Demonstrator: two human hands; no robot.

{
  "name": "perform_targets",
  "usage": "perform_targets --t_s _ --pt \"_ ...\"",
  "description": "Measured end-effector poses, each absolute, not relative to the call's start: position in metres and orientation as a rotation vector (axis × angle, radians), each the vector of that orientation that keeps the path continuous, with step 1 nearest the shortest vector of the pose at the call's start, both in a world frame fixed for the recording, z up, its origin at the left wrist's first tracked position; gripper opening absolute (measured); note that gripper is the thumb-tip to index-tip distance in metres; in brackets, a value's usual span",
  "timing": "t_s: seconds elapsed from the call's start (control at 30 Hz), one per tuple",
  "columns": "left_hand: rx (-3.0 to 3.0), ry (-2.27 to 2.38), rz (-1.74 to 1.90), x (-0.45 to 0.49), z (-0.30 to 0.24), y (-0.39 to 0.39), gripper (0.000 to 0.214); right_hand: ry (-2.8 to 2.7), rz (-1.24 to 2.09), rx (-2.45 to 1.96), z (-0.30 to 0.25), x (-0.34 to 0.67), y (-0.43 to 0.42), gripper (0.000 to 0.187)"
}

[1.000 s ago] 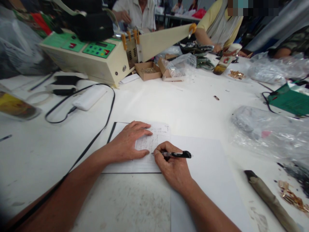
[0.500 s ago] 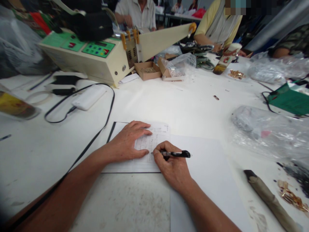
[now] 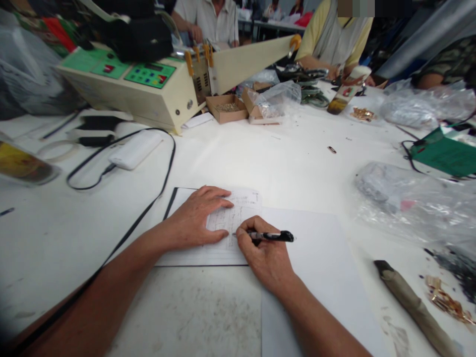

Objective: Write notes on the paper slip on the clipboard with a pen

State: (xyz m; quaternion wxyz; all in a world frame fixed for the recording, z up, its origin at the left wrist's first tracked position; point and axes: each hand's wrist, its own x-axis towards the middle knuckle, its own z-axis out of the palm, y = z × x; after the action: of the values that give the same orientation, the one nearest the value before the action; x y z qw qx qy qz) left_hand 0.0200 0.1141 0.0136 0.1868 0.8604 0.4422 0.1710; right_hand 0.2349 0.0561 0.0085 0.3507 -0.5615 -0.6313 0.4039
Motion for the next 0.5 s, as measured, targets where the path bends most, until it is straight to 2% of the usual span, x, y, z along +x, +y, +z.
perform_targets --t_s 0.5 --pt "2.416 1.253 0.483 0.0209 0.0137 0.1145 0.055 -1.666 1.058 -1.439 0.0080 0.2359 0.0553 0.018"
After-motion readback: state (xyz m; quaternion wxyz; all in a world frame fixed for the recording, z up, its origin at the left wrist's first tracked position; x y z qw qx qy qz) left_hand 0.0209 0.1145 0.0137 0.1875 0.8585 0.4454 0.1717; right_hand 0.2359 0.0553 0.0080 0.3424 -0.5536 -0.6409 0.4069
